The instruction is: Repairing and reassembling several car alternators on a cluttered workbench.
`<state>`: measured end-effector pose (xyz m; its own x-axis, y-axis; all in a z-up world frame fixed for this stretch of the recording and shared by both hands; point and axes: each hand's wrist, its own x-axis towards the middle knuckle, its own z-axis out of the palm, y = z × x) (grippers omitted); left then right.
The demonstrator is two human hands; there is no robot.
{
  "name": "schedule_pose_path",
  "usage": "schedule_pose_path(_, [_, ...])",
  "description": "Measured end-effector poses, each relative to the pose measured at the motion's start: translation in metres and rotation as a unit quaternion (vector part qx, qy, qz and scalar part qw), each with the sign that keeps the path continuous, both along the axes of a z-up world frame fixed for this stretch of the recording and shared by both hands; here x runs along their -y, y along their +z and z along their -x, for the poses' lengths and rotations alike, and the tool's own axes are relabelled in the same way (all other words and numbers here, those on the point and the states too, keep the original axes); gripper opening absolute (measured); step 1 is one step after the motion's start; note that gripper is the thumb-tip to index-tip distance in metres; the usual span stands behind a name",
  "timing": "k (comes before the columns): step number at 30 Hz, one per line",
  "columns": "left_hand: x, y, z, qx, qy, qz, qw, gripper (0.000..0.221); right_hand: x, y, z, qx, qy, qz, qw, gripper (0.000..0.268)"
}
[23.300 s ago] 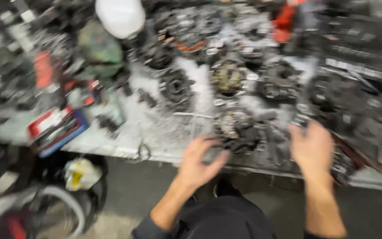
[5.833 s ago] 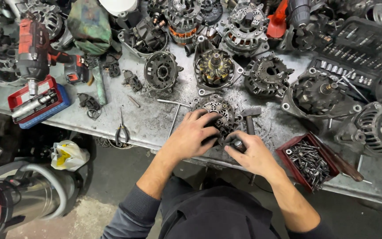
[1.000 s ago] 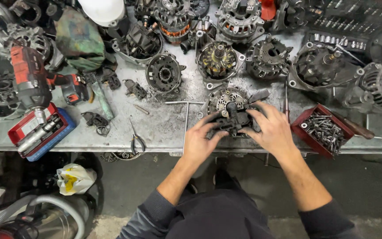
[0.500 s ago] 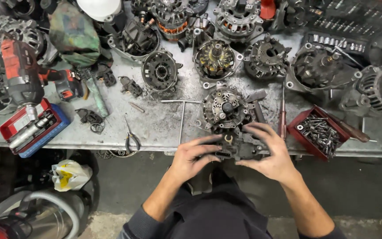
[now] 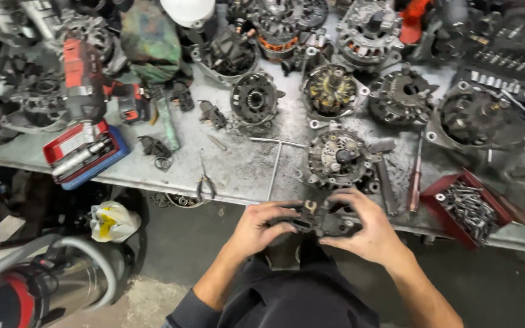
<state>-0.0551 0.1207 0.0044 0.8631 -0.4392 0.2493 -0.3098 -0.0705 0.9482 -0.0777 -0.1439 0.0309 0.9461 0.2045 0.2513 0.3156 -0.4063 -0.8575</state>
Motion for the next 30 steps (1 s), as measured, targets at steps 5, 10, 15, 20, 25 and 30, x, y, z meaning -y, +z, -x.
schedule_pose_path(5, [-0.078,-0.024,-0.022,-0.026,0.21,-0.111,0.971,0.027,-0.02,0.012,0.014,-0.096,-0.057,0.037,0.993,0.091])
schedule_pose_path(10, [-0.132,-0.061,-0.077,-0.039,0.427,-0.194,0.882,0.033,-0.015,-0.012,0.039,-0.163,-0.095,0.052,0.981,0.059])
schedule_pose_path(15, [-0.141,-0.102,-0.146,0.05,0.532,-0.193,0.823,0.038,-0.027,-0.012,0.06,-0.207,-0.1,0.067,0.971,0.046])
schedule_pose_path(20, [-0.093,-0.071,-0.139,0.053,0.45,-0.144,0.88,0.052,-0.034,-0.012,0.07,-0.201,-0.112,0.08,0.97,0.047])
schedule_pose_path(25, [-0.034,-0.049,-0.088,-0.001,0.294,-0.107,0.95,0.05,-0.029,-0.011,0.073,-0.22,-0.124,0.086,0.964,0.045])
schedule_pose_path(30, [0.021,-0.034,-0.05,-0.047,0.092,-0.166,0.981,0.047,-0.009,-0.011,0.062,-0.227,-0.097,0.122,0.961,0.051])
